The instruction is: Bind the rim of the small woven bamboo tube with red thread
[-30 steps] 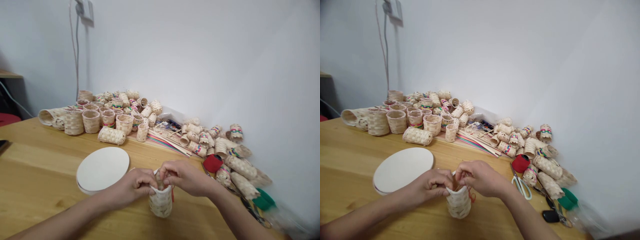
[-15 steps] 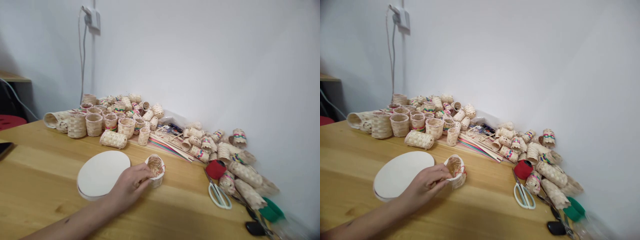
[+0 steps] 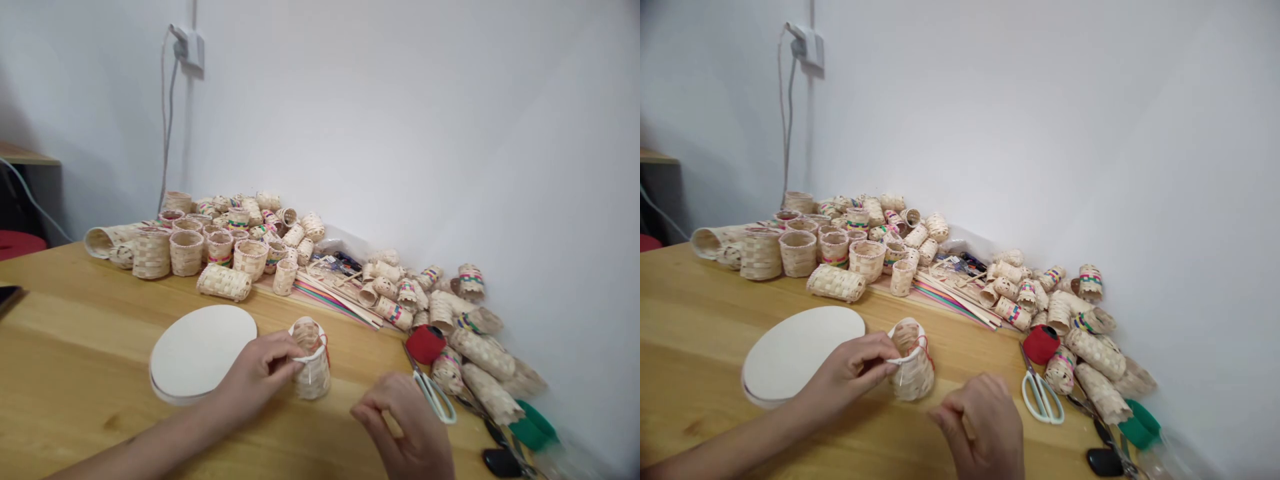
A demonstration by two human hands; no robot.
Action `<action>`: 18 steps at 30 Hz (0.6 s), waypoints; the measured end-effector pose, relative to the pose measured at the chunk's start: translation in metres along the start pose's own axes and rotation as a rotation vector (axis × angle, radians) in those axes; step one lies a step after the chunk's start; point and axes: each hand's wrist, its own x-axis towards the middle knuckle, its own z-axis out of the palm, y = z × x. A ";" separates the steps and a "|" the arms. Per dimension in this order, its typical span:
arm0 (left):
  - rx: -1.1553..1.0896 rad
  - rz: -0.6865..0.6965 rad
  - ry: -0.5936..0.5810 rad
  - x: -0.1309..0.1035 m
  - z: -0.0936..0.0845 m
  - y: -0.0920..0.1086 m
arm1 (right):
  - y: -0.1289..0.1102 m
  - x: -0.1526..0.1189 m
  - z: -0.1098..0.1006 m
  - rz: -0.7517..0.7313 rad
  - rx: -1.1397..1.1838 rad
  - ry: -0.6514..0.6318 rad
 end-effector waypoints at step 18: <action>0.079 -0.066 0.039 0.000 0.002 -0.006 | -0.016 0.023 0.055 -0.322 -0.001 0.201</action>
